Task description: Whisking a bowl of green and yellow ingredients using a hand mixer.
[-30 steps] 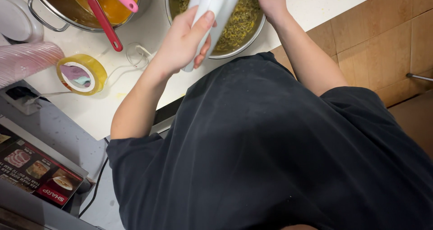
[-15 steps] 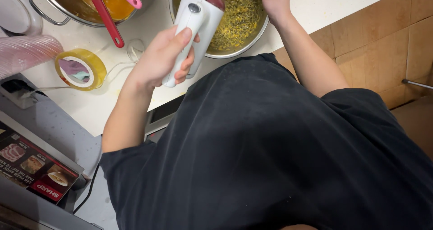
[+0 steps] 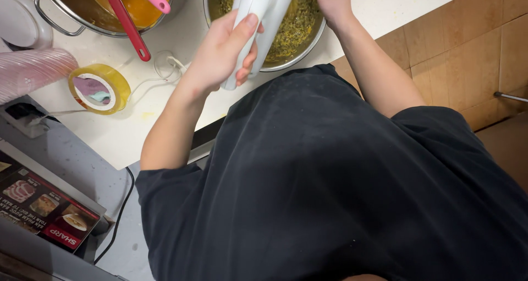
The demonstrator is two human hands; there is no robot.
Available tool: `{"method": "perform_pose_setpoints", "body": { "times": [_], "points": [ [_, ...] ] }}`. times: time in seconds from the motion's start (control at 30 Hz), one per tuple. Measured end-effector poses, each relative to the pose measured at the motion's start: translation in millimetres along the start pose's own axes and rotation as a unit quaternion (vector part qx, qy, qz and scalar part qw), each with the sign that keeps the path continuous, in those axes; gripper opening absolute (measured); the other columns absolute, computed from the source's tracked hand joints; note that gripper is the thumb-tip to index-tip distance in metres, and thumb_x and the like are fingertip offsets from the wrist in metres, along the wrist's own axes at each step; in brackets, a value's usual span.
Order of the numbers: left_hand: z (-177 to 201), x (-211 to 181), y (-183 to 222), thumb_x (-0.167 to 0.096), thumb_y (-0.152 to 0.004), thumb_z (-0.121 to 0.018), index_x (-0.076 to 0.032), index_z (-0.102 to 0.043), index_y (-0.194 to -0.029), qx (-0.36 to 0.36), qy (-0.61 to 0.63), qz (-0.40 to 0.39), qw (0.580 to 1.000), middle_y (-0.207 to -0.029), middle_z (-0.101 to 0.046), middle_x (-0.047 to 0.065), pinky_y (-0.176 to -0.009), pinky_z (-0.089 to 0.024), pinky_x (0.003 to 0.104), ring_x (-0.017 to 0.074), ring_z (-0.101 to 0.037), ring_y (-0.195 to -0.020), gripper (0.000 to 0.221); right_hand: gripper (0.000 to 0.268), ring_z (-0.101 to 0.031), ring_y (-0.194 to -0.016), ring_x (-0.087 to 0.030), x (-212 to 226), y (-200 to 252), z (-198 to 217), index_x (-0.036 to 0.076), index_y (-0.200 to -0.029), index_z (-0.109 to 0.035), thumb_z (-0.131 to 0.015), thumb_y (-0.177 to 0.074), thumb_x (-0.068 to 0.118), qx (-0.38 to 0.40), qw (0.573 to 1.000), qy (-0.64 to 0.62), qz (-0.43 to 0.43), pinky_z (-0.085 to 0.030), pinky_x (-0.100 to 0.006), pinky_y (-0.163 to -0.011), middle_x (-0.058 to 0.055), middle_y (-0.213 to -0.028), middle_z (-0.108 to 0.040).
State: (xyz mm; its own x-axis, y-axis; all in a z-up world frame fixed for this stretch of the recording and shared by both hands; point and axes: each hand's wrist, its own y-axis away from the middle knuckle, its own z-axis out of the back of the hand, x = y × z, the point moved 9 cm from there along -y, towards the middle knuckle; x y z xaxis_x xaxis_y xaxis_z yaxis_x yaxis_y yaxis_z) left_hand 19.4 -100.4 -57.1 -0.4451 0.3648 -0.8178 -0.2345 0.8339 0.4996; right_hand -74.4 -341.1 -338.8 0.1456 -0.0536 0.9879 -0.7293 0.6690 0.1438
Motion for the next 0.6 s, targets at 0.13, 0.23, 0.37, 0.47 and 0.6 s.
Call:
{"method": "perform_pose_setpoints", "body": {
  "times": [0.13, 0.23, 0.37, 0.47, 0.6],
  "points": [
    [11, 8, -9, -0.043, -0.112, -0.048, -0.003, -0.053, -0.117, -0.028, -0.015, -0.034, 0.999, -0.065, -0.052, 0.004, -0.041, -0.041, 0.028, 0.0100, -0.049, -0.046, 0.041, 0.028, -0.058, -0.081, -0.011, -2, -1, -3, -0.006, -0.097, -0.065, -0.074, -0.103, 0.020, 0.005, 1.000, 0.006, 0.006, -0.054, -0.033, -0.074, 0.000, -0.087, -0.067],
    [17, 3, -5, -0.043, -0.113, -0.048, -0.003, -0.053, -0.118, -0.044, -0.024, -0.054, 0.997, -0.065, -0.052, 0.004, -0.041, -0.041, 0.028, 0.0105, -0.049, -0.046, 0.041, 0.029, -0.057, -0.081, -0.011, 3, 0, 1, -0.006, -0.097, -0.065, -0.073, -0.103, 0.021, -0.001, 1.000, 0.006, 0.006, -0.053, -0.033, -0.073, 0.000, -0.087, -0.065],
    [22, 5, 15, -0.041, -0.112, -0.048, -0.003, -0.053, -0.118, -0.029, -0.002, -0.023, 0.999, -0.065, -0.052, 0.004, -0.041, -0.042, 0.028, 0.0104, -0.048, -0.046, 0.039, 0.028, -0.056, -0.082, -0.010, 2, 1, -3, -0.005, -0.097, -0.064, -0.073, -0.104, 0.021, 0.012, 1.000, 0.016, 0.014, -0.052, -0.032, -0.073, 0.001, -0.087, -0.065],
    [20, 10, 28, -0.040, -0.111, -0.048, -0.004, -0.052, -0.117, -0.013, 0.037, 0.009, 0.999, -0.065, -0.052, 0.004, -0.041, -0.042, 0.027, 0.0101, -0.047, -0.045, 0.037, 0.027, -0.057, -0.081, -0.009, 0, 0, -3, -0.004, -0.096, -0.065, -0.073, -0.103, 0.020, 0.005, 1.000, 0.008, 0.013, -0.053, -0.032, -0.073, 0.001, -0.086, -0.066],
    [5, 17, 34, -0.038, -0.109, -0.049, -0.003, -0.055, -0.117, 0.018, 0.068, 0.064, 0.995, -0.064, -0.052, 0.002, -0.040, -0.042, 0.027, 0.0093, -0.047, -0.044, 0.036, 0.030, -0.051, -0.077, -0.010, 3, 0, -2, -0.004, -0.090, -0.060, -0.074, -0.105, 0.019, 0.003, 1.000, 0.018, -0.007, -0.046, -0.032, -0.069, 0.002, -0.081, -0.058]
  ]
}}
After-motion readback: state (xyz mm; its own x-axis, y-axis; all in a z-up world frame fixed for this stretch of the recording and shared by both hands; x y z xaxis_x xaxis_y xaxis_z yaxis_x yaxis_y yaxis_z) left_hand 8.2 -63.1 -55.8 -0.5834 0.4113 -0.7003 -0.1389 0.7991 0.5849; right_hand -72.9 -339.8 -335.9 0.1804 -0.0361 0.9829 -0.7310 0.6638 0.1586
